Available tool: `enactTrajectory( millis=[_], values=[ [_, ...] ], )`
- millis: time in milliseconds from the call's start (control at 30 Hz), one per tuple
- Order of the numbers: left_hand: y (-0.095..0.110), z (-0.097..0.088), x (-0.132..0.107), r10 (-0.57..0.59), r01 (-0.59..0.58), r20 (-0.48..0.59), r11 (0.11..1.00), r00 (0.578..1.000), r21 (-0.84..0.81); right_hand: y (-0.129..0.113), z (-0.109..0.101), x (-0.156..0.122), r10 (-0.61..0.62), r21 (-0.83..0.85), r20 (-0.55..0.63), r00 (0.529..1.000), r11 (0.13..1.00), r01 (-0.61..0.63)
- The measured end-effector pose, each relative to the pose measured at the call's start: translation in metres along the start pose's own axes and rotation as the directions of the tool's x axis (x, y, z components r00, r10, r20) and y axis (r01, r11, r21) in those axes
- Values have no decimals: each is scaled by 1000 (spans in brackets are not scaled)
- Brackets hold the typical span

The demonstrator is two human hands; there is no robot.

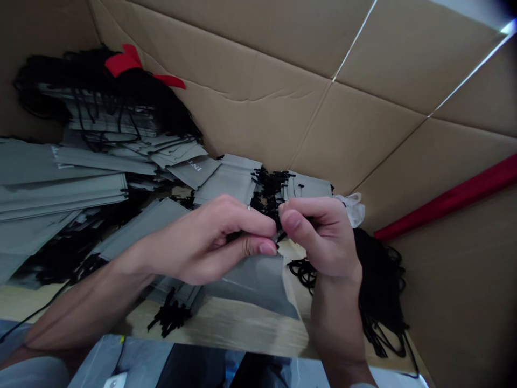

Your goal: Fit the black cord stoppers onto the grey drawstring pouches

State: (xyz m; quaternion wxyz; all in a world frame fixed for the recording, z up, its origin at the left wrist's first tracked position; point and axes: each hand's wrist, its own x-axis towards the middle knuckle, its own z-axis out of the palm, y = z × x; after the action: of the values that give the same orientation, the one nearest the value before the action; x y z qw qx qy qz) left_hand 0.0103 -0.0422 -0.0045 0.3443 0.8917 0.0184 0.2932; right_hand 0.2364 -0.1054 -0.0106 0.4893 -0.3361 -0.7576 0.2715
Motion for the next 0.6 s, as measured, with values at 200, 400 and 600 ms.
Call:
enactTrajectory(
  millis=[200,400,600],
  values=[
    [5,4,0,128,-125,23,988,992,-90,-3,6,-1,64,159,103,993,984,-80],
    [9,8,-1,147,-126,114,977,983,-173,2,9,3,45,299,133,990,950,-84],
    [22,19,-2,156,-102,173,953,973,-285,3,1,0,101,229,26,995,968,-104]
  ],
)
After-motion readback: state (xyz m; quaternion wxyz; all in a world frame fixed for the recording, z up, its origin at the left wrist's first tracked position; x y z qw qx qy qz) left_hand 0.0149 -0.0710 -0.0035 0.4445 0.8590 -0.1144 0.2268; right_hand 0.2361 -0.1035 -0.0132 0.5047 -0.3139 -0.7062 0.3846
